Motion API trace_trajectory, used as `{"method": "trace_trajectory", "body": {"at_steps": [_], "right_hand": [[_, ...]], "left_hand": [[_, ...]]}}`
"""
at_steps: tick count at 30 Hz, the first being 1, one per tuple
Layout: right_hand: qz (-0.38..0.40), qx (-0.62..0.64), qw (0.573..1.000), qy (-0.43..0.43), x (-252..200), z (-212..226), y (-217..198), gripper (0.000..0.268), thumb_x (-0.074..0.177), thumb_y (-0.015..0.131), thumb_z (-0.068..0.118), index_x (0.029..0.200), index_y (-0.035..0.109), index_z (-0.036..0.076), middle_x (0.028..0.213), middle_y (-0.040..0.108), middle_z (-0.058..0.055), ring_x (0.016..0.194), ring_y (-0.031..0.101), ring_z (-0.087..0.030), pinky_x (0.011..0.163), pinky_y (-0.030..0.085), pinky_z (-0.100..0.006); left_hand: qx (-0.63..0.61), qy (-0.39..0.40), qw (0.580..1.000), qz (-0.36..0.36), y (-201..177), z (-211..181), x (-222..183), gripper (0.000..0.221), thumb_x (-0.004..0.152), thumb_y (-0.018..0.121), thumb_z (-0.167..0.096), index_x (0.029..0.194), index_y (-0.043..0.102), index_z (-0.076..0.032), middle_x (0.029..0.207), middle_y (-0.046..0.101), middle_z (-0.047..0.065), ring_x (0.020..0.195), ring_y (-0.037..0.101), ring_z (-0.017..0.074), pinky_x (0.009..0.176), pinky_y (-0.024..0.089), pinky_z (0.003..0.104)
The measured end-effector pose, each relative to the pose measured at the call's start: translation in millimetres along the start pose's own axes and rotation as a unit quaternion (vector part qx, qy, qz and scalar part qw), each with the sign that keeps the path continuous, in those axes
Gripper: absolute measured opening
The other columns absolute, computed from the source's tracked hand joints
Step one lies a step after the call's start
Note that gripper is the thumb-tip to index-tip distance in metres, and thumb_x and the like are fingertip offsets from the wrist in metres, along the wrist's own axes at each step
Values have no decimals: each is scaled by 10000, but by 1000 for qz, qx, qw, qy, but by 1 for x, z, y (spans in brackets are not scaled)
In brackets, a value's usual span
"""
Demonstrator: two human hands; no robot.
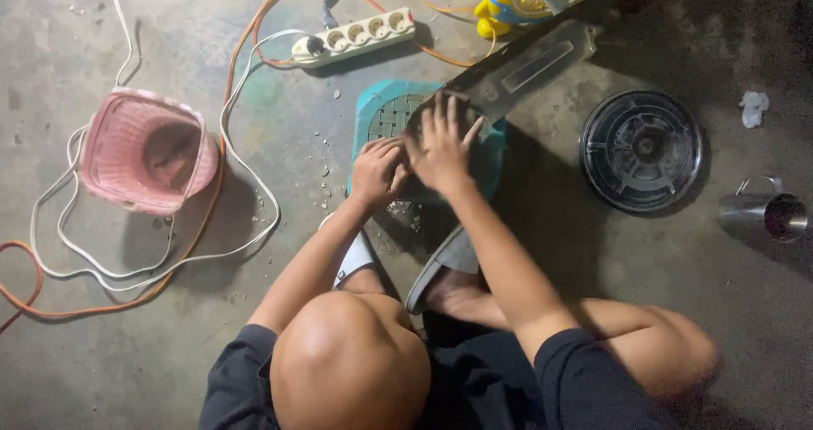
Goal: The person is sitting on the floor and scrubbing a metal motorcycle part, likely a chain guard, to remove dirt and grime.
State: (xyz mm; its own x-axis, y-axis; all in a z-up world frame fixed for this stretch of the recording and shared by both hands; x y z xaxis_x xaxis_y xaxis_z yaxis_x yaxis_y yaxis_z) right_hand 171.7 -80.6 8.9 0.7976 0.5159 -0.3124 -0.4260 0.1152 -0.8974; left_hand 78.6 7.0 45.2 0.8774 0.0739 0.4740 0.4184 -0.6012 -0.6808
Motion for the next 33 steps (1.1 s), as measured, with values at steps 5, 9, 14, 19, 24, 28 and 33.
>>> {"method": "trace_trajectory", "body": {"at_steps": [5, 9, 14, 19, 24, 28, 33], "right_hand": [[-29, 28, 998, 42, 21, -16, -20, 916, 1018, 103, 714, 1559, 398, 36, 1703, 135, -173, 1573, 31, -349, 1150, -104, -752], [21, 24, 998, -45, -10, 9, 6, 1072, 919, -7, 812, 1549, 399, 45, 1709, 134, -173, 1581, 46, -364, 1158, -92, -757], [-32, 17, 999, -30, 20, -33, 1, 912, 1033, -2, 675, 1537, 447, 61, 1699, 169, -150, 1567, 83, -357, 1132, -24, -801], [-29, 14, 993, -115, -20, 1, 6, 667, 1088, 239, 517, 1536, 456, 73, 1701, 192, -173, 1562, 136, -405, 1108, 12, -840], [24, 41, 986, -157, -49, 6, 17, 795, 1007, 129, 667, 1549, 430, 168, 1719, 162, -91, 1567, 155, -370, 1118, 12, -836], [56, 63, 981, -172, -73, 4, 14, 826, 990, 129, 716, 1561, 409, 189, 1713, 180, -85, 1557, 187, -371, 1129, -8, -824], [58, 58, 982, -170, -73, 10, 18, 1021, 918, 78, 838, 1552, 410, 109, 1710, 169, -134, 1551, 187, -408, 1132, -31, -816]], "left_hand": [[2, -2, 1000, 8, 0, 3, 0, 216, 888, 550, -283, 882, 644, -88, 1066, 737, 131, 1133, 706, 284, 1028, 485, 438], [18, 23, 1000, 7, 17, 16, -14, 345, 923, 528, -383, 885, 666, -69, 1033, 737, 185, 1075, 719, 335, 1034, 487, 467], [4, -2, 1000, 3, -1, -4, -1, 259, 917, 533, -313, 905, 662, -89, 1053, 737, 127, 1106, 712, 294, 1015, 492, 438], [2, 2, 1000, -8, -5, -4, 4, 263, 926, 537, -322, 888, 661, -93, 1036, 736, 122, 1105, 712, 290, 1006, 495, 438], [-9, 19, 1000, 0, -3, -3, 0, 278, 950, 534, -326, 896, 650, -79, 1073, 732, 126, 1145, 696, 291, 1020, 485, 439], [-16, 16, 1000, 7, -9, -7, 4, 225, 947, 545, -283, 877, 636, -90, 1072, 729, 112, 1158, 690, 278, 1024, 478, 435], [-24, 12, 1000, -3, -9, -8, 3, 314, 1032, 452, -277, 927, 661, -67, 1091, 730, 141, 1150, 691, 302, 1026, 472, 439]]}}
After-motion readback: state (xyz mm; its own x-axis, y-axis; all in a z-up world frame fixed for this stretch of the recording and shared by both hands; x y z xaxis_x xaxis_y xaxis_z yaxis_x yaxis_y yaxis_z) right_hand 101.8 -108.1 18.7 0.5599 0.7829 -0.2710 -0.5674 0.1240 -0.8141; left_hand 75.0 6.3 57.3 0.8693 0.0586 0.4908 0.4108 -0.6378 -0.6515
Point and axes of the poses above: each hand's wrist, its own x-axis towards the middle knuckle, its own y-axis out of the palm, z = x × y, the point moved 9 cm from there along x, towards the middle knuckle
